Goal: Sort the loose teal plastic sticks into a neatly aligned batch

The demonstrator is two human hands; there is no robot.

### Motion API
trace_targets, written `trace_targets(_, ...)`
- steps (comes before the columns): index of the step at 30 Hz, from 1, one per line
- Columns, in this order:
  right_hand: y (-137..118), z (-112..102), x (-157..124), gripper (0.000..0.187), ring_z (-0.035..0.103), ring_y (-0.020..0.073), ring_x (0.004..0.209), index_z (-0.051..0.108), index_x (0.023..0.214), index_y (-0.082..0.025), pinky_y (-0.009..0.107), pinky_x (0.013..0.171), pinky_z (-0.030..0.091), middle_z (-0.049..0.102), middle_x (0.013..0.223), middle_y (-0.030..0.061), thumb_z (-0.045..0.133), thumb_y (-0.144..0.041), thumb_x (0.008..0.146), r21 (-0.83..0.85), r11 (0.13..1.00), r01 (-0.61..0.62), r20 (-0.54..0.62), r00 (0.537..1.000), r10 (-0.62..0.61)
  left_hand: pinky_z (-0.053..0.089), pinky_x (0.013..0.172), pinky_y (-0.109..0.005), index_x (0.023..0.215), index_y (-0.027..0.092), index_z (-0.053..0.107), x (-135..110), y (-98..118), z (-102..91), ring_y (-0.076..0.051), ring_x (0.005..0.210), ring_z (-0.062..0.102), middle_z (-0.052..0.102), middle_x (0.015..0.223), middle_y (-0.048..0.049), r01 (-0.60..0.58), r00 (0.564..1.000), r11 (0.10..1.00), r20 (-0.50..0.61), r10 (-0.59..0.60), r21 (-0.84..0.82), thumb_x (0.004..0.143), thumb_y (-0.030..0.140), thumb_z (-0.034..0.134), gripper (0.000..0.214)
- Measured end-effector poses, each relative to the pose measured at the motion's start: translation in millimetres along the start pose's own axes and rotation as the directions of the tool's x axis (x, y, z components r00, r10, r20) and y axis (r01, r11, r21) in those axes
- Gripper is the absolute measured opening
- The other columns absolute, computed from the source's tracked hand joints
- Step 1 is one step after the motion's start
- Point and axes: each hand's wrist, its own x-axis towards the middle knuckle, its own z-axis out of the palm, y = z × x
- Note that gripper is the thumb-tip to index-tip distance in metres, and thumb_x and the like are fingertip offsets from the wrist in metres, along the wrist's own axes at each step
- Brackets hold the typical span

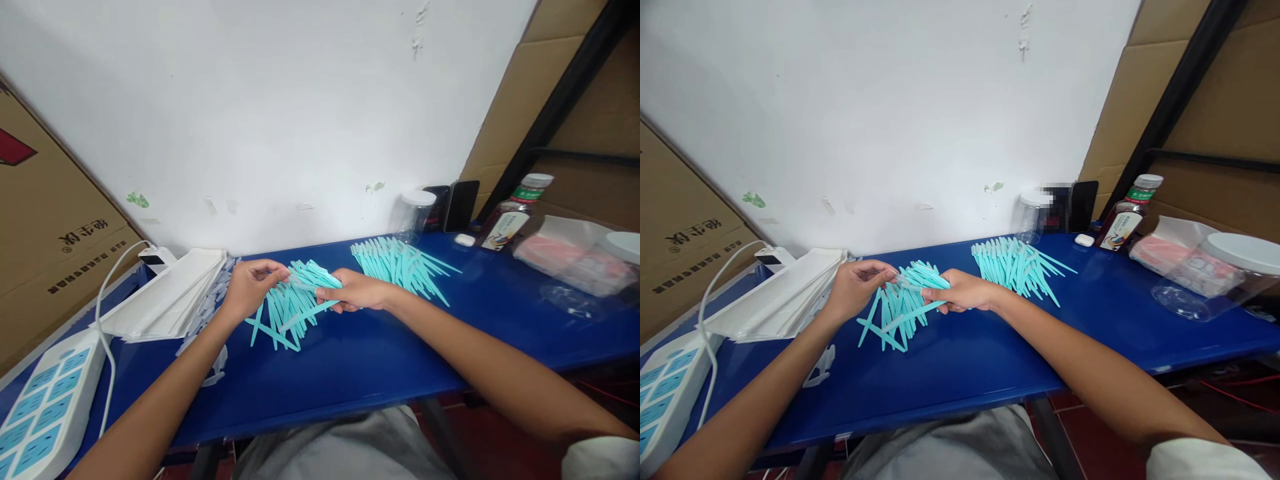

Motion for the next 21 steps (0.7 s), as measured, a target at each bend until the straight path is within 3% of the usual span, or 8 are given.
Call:
trace_targets(8, 1.0, 1.2, 0.3, 0.049, 0.039, 0.006, 0.044, 0.069, 0.094, -0.014, 0.02, 0.039, 0.028, 0.059, 0.06, -0.002, 0.074, -0.062, 0.084, -0.004, 1.0, -0.005, 0.024, 1.0, 0.005, 0.051, 0.058, -0.027, 0.083, 0.017, 0.079, -3.8, 4.5, 8.5, -0.018, 0.064, 0.068, 0.075, 0.072, -0.0047, 0.018, 1.0, 0.999, -0.015, -0.019, -0.032, 0.082, 0.044, 0.08, 0.027)
trace_targets(15, -0.4, 5.9, 1.0, 0.05, 0.041, 0.0063, 0.044, 0.068, 0.092, -0.013, 0.02, 0.039, 0.029, 0.06, 0.061, -0.0012, 0.076, -0.062, 0.082, 0.027, 1.0, 0.014, -0.008, 1.0, -0.014, 0.049, 0.063, -0.027, 0.078, 0.019, 0.081, -9.0, 9.5, 22.0, -0.017, 0.072, 0.064, 0.072, 0.078, -0.0048, -0.135, 0.984, 0.991, -0.113, 0.136, 0.014, 0.082, 0.038, 0.081, 0.019)
trace_targets(21, 0.0, 6.3, 1.5, 0.052, 0.04, 0.0059, 0.043, 0.069, 0.093, -0.013, 0.02, 0.038, 0.028, 0.06, 0.06, -0.0015, 0.077, -0.062, 0.081, 0.044, 0.999, 0.019, -0.043, 0.999, -0.018, 0.052, 0.066, -0.027, 0.083, 0.017, 0.078, -11.1, 4.3, 28.3, -0.018, 0.076, 0.066, 0.074, 0.082, -0.0055, -0.066, 0.983, 0.993, -0.18, 0.049, -0.093, 0.082, 0.039, 0.082, 0.022)
